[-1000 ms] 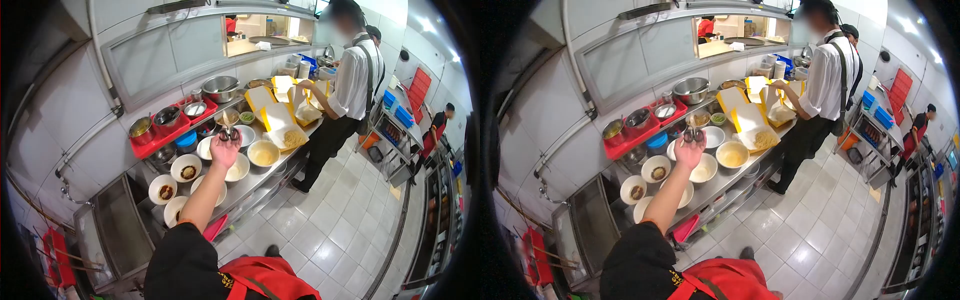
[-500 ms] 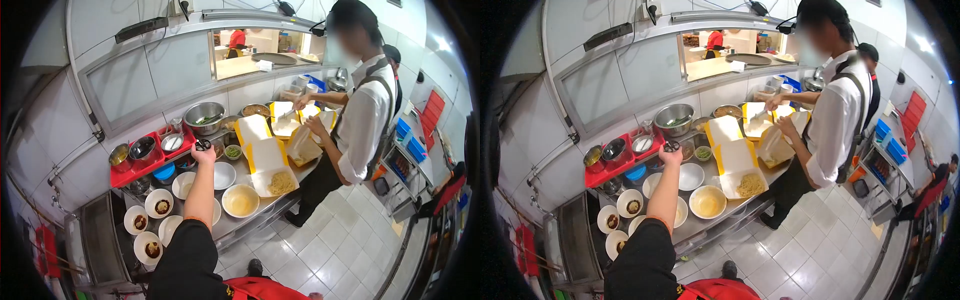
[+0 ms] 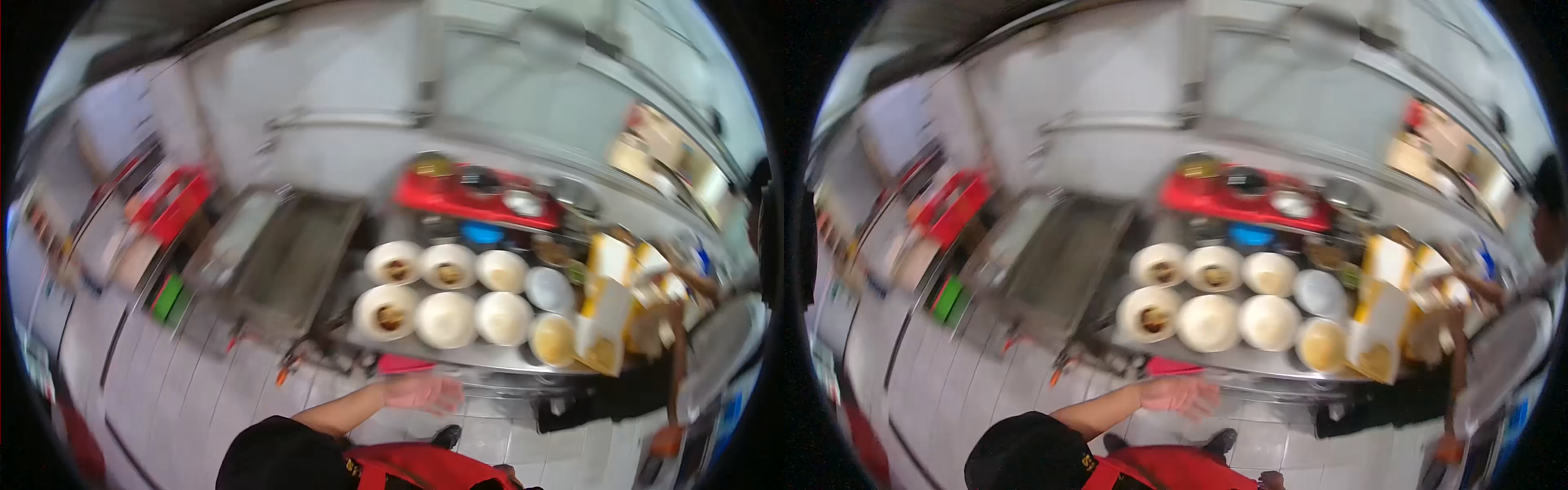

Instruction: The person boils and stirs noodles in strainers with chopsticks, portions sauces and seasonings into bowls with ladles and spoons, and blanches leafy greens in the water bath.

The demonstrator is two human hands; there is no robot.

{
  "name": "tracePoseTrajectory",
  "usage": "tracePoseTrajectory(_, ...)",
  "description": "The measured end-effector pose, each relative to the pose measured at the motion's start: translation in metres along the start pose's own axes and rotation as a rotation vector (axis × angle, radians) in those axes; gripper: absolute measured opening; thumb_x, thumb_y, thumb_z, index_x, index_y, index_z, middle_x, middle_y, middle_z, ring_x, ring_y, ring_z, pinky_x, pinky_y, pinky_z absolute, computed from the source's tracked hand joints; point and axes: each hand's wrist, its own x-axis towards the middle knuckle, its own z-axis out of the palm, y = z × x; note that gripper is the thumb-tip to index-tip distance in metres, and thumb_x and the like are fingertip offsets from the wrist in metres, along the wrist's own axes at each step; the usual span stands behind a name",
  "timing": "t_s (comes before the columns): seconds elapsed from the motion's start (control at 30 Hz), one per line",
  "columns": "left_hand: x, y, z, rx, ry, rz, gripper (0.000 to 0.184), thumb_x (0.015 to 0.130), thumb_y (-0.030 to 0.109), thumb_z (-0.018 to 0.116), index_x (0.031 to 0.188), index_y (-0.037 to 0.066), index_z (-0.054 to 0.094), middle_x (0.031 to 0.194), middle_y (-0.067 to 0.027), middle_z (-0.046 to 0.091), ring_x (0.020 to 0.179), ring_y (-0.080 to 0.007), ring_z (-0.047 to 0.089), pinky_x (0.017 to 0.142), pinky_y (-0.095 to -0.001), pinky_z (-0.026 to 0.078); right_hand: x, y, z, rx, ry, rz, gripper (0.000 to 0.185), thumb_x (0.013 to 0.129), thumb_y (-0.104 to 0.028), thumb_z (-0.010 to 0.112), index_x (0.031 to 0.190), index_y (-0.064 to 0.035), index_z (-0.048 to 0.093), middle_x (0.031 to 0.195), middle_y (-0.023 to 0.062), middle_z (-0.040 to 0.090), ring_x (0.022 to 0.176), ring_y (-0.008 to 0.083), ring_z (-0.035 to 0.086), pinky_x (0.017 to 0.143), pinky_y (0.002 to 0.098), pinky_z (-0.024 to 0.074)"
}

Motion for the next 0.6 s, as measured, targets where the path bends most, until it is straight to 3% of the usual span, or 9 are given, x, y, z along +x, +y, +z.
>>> tracePoseTrajectory(0.1, -0.169, -0.139, -0.057, -0.078, 0.678, 0.136, 0.053, 0.096, 0.037, 0.050, 0.140, 0.010, 0.037, 0.138, -0.0077, 0.046, 0.117, -0.0246, 0.053, 0.104, -0.0414, 0.039, 0.088, -0.039, 0.028, 0.099, 0.119, -0.270, 0.013, 0.077, -0.025, 0.063, 0.073, -0.0133, 0.066, 0.075, 0.0065, 0.067, 0.071, 0.0246, 0.066, 0.057, 0.0402, 0.0513)
tracePoseTrajectory(0.17, -0.295, -0.247, -0.105, -0.304, 1.163, 0.398, 0.039, 0.095, 0.031, 0.050, 0.130, 0.013, 0.048, 0.124, -0.0064, 0.055, 0.108, -0.0218, 0.057, 0.096, -0.0400, 0.046, 0.157, -0.133, -0.082, -0.131, -0.193, -0.318, 0.012, 0.077, -0.024, 0.061, 0.073, -0.0138, 0.066, 0.079, 0.0070, 0.067, 0.072, 0.0273, 0.065, 0.058, 0.0418, 0.0513)
tracePoseTrajectory(0.2, -0.355, -0.290, -0.114, -0.387, 1.543, 0.400, 0.030, 0.091, 0.024, 0.052, 0.120, 0.016, 0.054, 0.115, -0.0037, 0.059, 0.105, -0.0205, 0.056, 0.089, -0.0385, 0.048, 0.201, -0.159, -0.063, 0.018, -0.081, -0.169, 0.014, 0.078, -0.025, 0.060, 0.073, -0.0130, 0.065, 0.081, 0.0100, 0.066, 0.072, 0.0286, 0.064, 0.058, 0.0435, 0.0510)
tracePoseTrajectory(0.23, -0.408, -0.325, -0.106, -0.519, 1.688, 0.593, 0.029, 0.090, 0.024, 0.052, 0.118, 0.018, 0.055, 0.105, -0.0027, 0.060, 0.101, -0.0188, 0.057, 0.086, -0.0366, 0.048, 0.239, -0.199, -0.083, -0.040, 0.123, -0.488, 0.020, 0.082, -0.026, 0.058, 0.076, -0.0088, 0.064, 0.079, 0.0138, 0.065, 0.072, 0.0309, 0.064, 0.062, 0.0473, 0.0505)
tracePoseTrajectory(0.27, -0.450, -0.348, -0.084, -0.637, 1.783, 0.844, 0.027, 0.091, 0.025, 0.051, 0.116, 0.018, 0.055, 0.102, -0.0026, 0.060, 0.100, -0.0190, 0.057, 0.086, -0.0371, 0.048, 0.273, -0.254, -0.098, -0.053, 0.224, -0.384, 0.023, 0.086, -0.026, 0.054, 0.081, -0.0052, 0.062, 0.080, 0.0174, 0.063, 0.075, 0.0348, 0.062, 0.066, 0.0484, 0.0498)
tracePoseTrajectory(0.33, -0.518, -0.377, -0.044, -0.805, 1.783, 1.283, 0.034, 0.091, 0.029, 0.052, 0.120, 0.012, 0.053, 0.112, -0.0068, 0.057, 0.104, -0.0227, 0.055, 0.091, -0.0389, 0.046, 0.301, -0.432, -0.279, 0.140, 0.078, -0.392, 0.021, 0.088, -0.024, 0.053, 0.089, -0.0043, 0.062, 0.086, 0.0188, 0.063, 0.086, 0.0368, 0.060, 0.074, 0.0482, 0.0485)
tracePoseTrajectory(0.4, -0.557, -0.387, -0.015, -0.820, 1.866, 1.460, 0.042, 0.092, 0.030, 0.051, 0.128, 0.009, 0.048, 0.127, -0.0093, 0.049, 0.113, -0.0227, 0.049, 0.094, -0.0383, 0.044, 0.319, -0.530, -0.380, 0.058, 0.351, -0.389, 0.016, 0.085, -0.018, 0.056, 0.093, -0.0047, 0.062, 0.089, 0.0185, 0.063, 0.086, 0.0358, 0.061, 0.071, 0.0474, 0.0490)
tracePoseTrajectory(0.47, -0.585, -0.386, -0.012, -0.819, 1.879, 1.454, 0.044, 0.093, 0.031, 0.051, 0.131, 0.009, 0.046, 0.132, -0.0095, 0.046, 0.115, -0.0225, 0.048, 0.094, -0.0374, 0.044, 0.341, -0.563, -0.431, 0.120, 0.615, -0.465, 0.023, 0.080, -0.011, 0.061, 0.103, -0.0050, 0.058, 0.091, 0.0178, 0.061, 0.078, 0.0369, 0.062, 0.068, 0.0449, 0.0508)
tracePoseTrajectory(0.6, -0.603, -0.340, -0.042, -0.836, 1.827, 1.399, 0.043, 0.093, 0.026, 0.051, 0.131, 0.007, 0.046, 0.133, -0.0099, 0.046, 0.117, -0.0230, 0.047, 0.094, -0.0357, 0.044, 0.368, -0.564, -0.429, -0.136, 0.402, -0.045, 0.029, 0.075, -0.015, 0.064, 0.098, -0.0005, 0.056, 0.088, 0.0192, 0.059, 0.084, 0.0369, 0.062, 0.073, 0.0436, 0.0521)
